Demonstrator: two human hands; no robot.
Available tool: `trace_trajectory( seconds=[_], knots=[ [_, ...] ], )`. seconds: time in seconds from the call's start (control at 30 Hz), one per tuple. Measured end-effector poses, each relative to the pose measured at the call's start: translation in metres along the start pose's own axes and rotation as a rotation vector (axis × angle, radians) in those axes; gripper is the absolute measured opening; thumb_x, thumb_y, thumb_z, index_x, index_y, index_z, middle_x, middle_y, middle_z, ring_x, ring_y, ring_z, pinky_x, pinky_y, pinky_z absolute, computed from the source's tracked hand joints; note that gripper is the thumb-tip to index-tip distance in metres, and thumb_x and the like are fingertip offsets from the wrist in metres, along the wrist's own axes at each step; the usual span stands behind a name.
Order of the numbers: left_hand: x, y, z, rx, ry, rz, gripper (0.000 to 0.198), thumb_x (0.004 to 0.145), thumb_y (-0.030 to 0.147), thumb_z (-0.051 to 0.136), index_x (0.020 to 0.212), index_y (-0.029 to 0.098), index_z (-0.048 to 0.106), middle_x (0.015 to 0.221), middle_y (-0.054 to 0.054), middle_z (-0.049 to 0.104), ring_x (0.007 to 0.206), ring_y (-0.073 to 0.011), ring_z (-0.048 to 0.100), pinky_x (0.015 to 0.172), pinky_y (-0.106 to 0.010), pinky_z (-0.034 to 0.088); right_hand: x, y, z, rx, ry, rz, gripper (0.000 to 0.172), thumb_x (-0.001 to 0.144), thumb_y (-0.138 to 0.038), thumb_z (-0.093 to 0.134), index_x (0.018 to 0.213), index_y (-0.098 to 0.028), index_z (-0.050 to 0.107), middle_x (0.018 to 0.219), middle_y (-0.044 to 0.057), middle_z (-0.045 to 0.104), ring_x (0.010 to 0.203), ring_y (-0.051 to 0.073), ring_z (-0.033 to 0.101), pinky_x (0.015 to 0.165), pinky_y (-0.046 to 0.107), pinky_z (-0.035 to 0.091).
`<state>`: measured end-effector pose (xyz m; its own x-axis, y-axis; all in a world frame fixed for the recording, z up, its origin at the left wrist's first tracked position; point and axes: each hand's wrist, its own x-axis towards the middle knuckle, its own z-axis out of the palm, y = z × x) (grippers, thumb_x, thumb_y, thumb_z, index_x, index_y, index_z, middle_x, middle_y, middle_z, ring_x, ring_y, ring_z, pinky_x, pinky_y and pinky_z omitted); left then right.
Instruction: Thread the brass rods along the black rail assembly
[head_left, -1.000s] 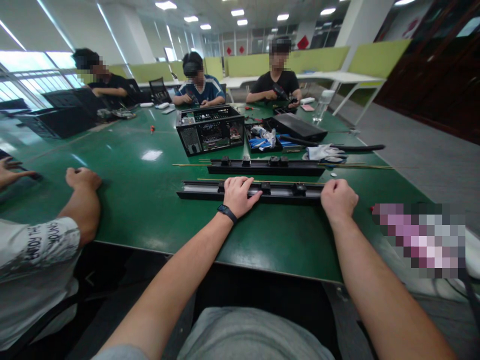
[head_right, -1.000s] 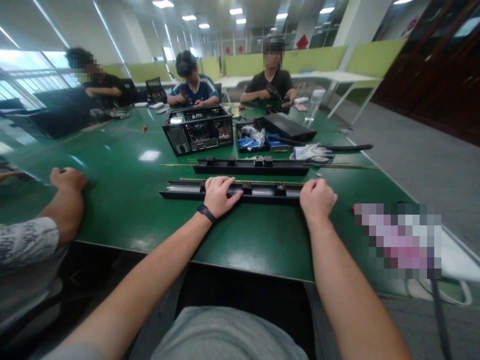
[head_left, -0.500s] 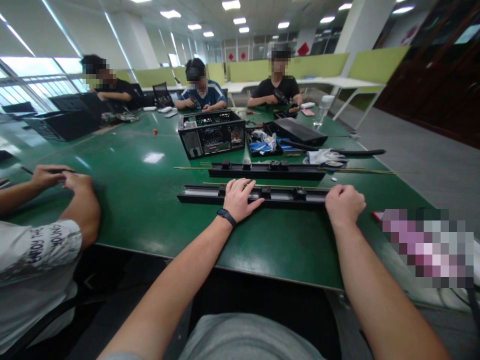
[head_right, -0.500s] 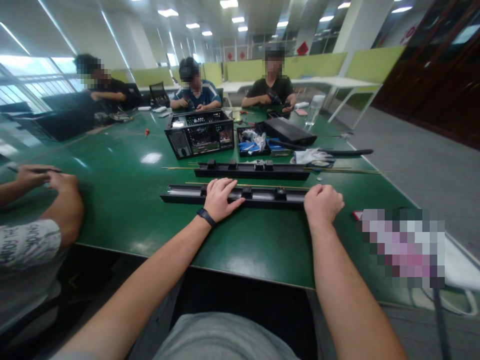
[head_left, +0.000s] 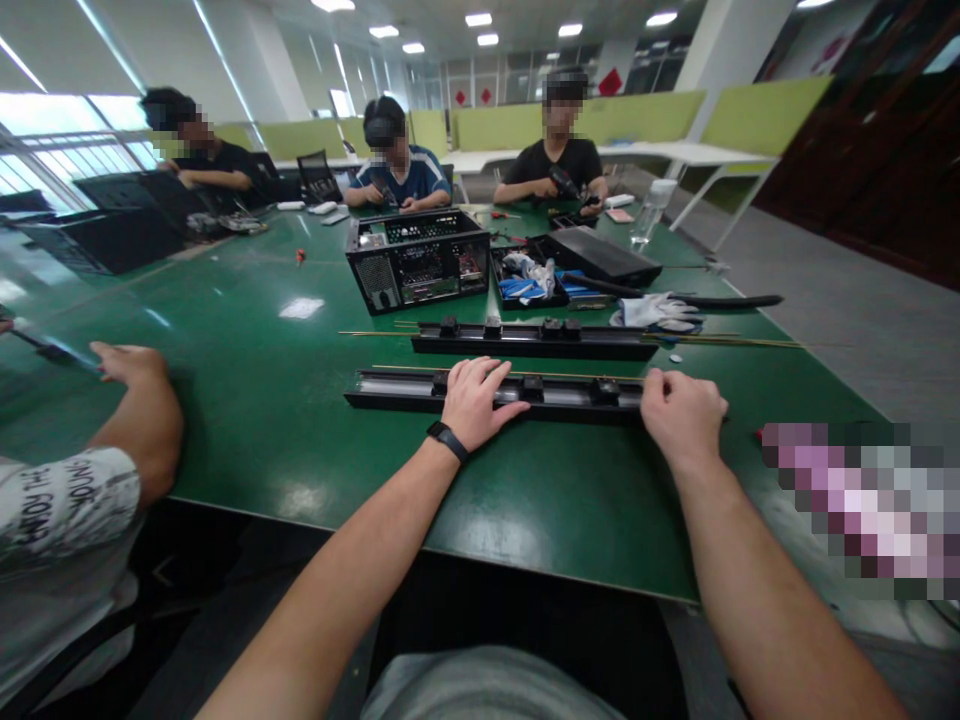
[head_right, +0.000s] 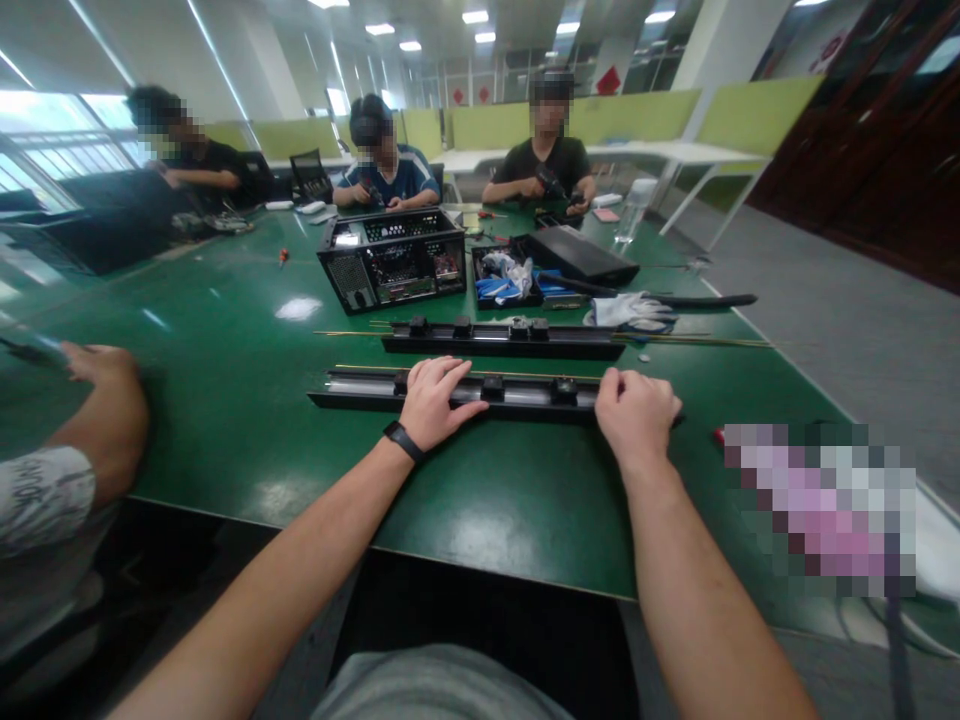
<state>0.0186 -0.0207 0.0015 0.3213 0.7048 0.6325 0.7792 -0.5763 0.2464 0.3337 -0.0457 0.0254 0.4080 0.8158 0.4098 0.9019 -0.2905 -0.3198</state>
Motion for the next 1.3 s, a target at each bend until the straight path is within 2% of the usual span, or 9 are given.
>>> trace_trajectory(
  seconds=[0.07,0.23,0.4,0.57,0.77,0.9,1.13,1.3],
  knots=[
    [0.0,0.0,0.0,-0.003,0.0,0.003,0.062,0.09,0.055,0.085,0.14,0.021,0.069,0.141,-0.015,0.071,0.138,-0.0337,0.062,0.123,-0.053,0.039,-0.001,-0.002,0.002,0.024,-0.01,-0.066,0.045,0.104,-0.042,0.039,0.084,-0.018,0.072,0.092,0.018,0.073,0.094,0.032,0.059,0.085,0.042,0.041],
    [0.001,0.0,0.0,-0.004,-0.002,0.01,0.061,0.091,0.055,0.085,0.139,0.021,0.07,0.14,-0.015,0.072,0.137,-0.0337,0.063,0.122,-0.053,0.04,0.001,0.001,0.005,0.086,-0.009,-0.052,0.04,0.103,-0.043,0.041,0.083,-0.021,0.067,0.091,0.016,0.073,0.092,0.03,0.059,0.083,0.04,0.042],
    [0.001,-0.001,0.001,0.004,0.004,0.01,0.062,0.09,0.055,0.085,0.138,0.021,0.07,0.139,-0.015,0.072,0.136,-0.034,0.063,0.122,-0.053,0.04,-0.001,0.0,0.01,0.197,-0.034,-0.234,0.034,0.101,-0.04,0.044,0.083,-0.022,0.067,0.097,0.014,0.076,0.097,0.029,0.061,0.09,0.04,0.044],
    [0.001,-0.002,0.003,0.017,0.015,0.024,0.062,0.09,0.056,0.085,0.138,0.02,0.07,0.138,-0.015,0.073,0.135,-0.0338,0.064,0.122,-0.052,0.041,-0.001,0.001,0.016,0.283,0.032,-0.265,0.031,0.1,-0.041,0.048,0.089,-0.022,0.07,0.096,0.013,0.076,0.094,0.029,0.063,0.088,0.041,0.047],
    [0.001,-0.002,0.004,0.026,0.02,0.037,0.062,0.09,0.056,0.085,0.138,0.02,0.07,0.138,-0.015,0.073,0.135,-0.0336,0.065,0.121,-0.052,0.042,0.001,0.003,0.017,0.396,0.079,-0.389,0.027,0.099,-0.039,0.053,0.086,-0.024,0.071,0.092,0.011,0.076,0.093,0.029,0.066,0.09,0.043,0.049],
    [0.001,-0.002,0.003,0.027,0.015,0.039,0.062,0.091,0.055,0.084,0.139,0.02,0.069,0.138,-0.015,0.073,0.135,-0.0339,0.064,0.122,-0.052,0.042,-0.001,0.0,0.014,0.405,0.081,-0.367,0.026,0.096,-0.04,0.056,0.084,-0.023,0.072,0.09,0.011,0.076,0.091,0.028,0.066,0.091,0.044,0.05],
    [0.001,-0.001,0.004,0.014,0.019,0.036,0.06,0.091,0.055,0.084,0.139,0.02,0.07,0.138,-0.015,0.073,0.135,-0.0342,0.065,0.122,-0.052,0.042,-0.003,-0.003,0.011,0.44,0.02,-0.193,0.026,0.091,-0.045,0.06,0.086,-0.023,0.072,0.088,0.011,0.073,0.087,0.028,0.065,0.087,0.043,0.051],
    [0.001,-0.001,0.004,0.012,0.019,0.035,0.061,0.091,0.054,0.085,0.139,0.019,0.069,0.139,-0.015,0.073,0.136,-0.0343,0.064,0.123,-0.053,0.041,-0.004,-0.003,0.011,0.475,0.018,-0.182,0.027,0.09,-0.046,0.061,0.091,-0.022,0.074,0.093,0.011,0.074,0.089,0.028,0.065,0.09,0.044,0.052]
  ],
)
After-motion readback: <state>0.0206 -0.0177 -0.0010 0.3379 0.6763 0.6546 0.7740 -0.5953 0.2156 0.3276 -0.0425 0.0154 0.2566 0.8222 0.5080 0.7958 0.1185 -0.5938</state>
